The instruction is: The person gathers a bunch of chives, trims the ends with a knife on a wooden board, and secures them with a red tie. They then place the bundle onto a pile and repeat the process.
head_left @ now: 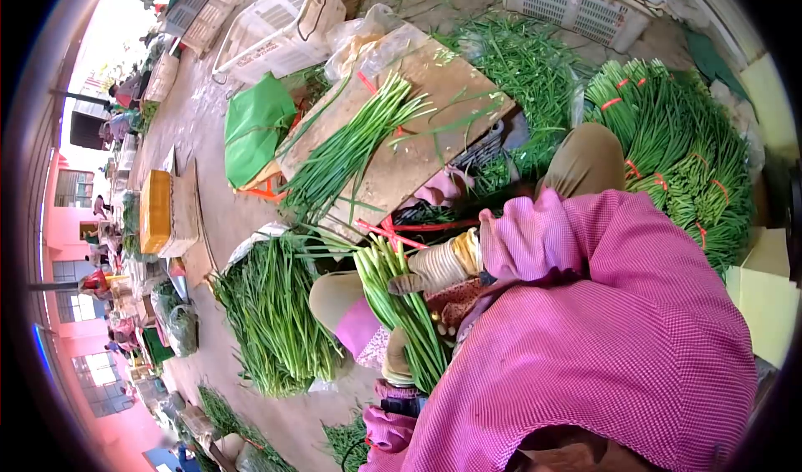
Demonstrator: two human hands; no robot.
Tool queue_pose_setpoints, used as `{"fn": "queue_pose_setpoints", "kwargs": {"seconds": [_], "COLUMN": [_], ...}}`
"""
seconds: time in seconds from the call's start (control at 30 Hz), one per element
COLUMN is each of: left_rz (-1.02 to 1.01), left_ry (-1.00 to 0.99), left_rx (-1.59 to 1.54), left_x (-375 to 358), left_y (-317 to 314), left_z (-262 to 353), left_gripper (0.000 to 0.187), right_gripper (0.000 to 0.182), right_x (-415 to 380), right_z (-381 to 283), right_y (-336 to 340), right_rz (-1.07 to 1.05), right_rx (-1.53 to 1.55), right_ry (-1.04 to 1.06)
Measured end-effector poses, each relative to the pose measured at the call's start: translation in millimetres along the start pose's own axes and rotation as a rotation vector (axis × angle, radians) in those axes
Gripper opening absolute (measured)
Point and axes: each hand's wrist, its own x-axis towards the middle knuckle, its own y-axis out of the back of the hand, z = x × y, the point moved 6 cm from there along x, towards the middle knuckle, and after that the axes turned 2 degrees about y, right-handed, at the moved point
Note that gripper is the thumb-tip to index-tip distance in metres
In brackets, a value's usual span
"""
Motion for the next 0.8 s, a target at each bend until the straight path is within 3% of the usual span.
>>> {"fn": "queue_pose_setpoints", "kwargs": {"seconds": [0.03, 0.07, 0.1, 0.13, 0.2, 0.23, 0.27, 0.33, 0.4, 0.47, 0.53, 0.6, 0.63, 0.67, 0.73, 0.8], "left_rz": [0.033, 0.067, -0.079, -0.053, -0.045, -0.067, 0.063, -0.022, -0.037, -0.016, -0.047, -0.012, 0.005, 0.022, 0.063, 0.051], "left_ry": [-0.038, -0.077, -0.085, -0.105, -0.183, -0.137, -0.094, -0.078, -0.098, -0.101, -0.139, -0.190, -0.199, -0.208, -0.200, -0.141], "left_rx": [0.055, 0.110, 0.020, -0.036, -0.115, -0.164, -0.162, -0.240, -0.260, -0.239, -0.181, -0.072, -0.033, 0.006, 0.051, 0.220], "left_x": [-3.4, -5.8, -1.8, -0.7, 4.7, 1.4, -1.9, 1.8, 5.6, 8.2, 13.3, 18.2, 23.6, 28.9, 41.5, 44.8], "left_y": [5.4, 9.8, 12.3, 15.2, 17.8, 28.3, 27.2, 14.0, 8.2, 2.8, -9.8, -3.4, -7.5, -11.7, -22.7, -23.7], "left_z": [3.3, 8.6, 11.5, 12.4, 15.8, 15.4, 17.4, 26.7, 38.7, 49.7, 66.9, 83.8, 92.8, 101.8, 121.3, 147.7], "left_gripper": [0.056, 0.055, 0.054, 0.053, 0.053, 0.050, 0.049, 0.048, 0.050, 0.057, 0.070, 0.074, 0.073, 0.072, 0.071, 0.068], "right_gripper": [0.075, 0.065, 0.056, 0.045, 0.043, 0.046, 0.049, 0.055, 0.056, 0.054, 0.056, 0.056, 0.056, 0.055, 0.053, 0.049], "right_x": [-0.4, -1.7, -9.5, -12.5, 16.2, 4.8, -6.5, -34.5, -39.1, -38.0, -39.2, -44.6, -45.9, -41.1, -28.8, -16.9], "right_z": [-27.5, -14.8, -23.2, -10.0, 61.9, 69.2, 90.9, 118.4, 151.2, 103.1, 133.4, 77.1, 35.2, 15.9, 1.0, -31.7], "right_y": [13.0, 27.9, 49.5, 71.8, 128.9, 164.2, 195.5, 238.6, 217.4, 157.1, 91.5, 102.0, 122.1, 127.9, 107.5, 93.8], "right_rz": [0.208, 0.142, 0.075, -0.017, 0.142, 0.276, 0.491, 0.996, 0.530, -0.165, -0.534, -0.459, -0.314, -0.236, -0.211, -0.153], "right_rx": [0.121, 0.107, 0.086, 0.080, -0.273, -0.305, -0.492, -0.959, -1.068, -0.785, -0.384, -0.459, -0.487, -0.453, 0.301, 0.529], "right_ry": [0.453, 0.339, 0.226, -0.071, -0.092, -0.259, -0.339, -0.460, -0.695, -0.558, -0.280, -0.460, -0.550, -0.528, -0.424, -0.311]}}
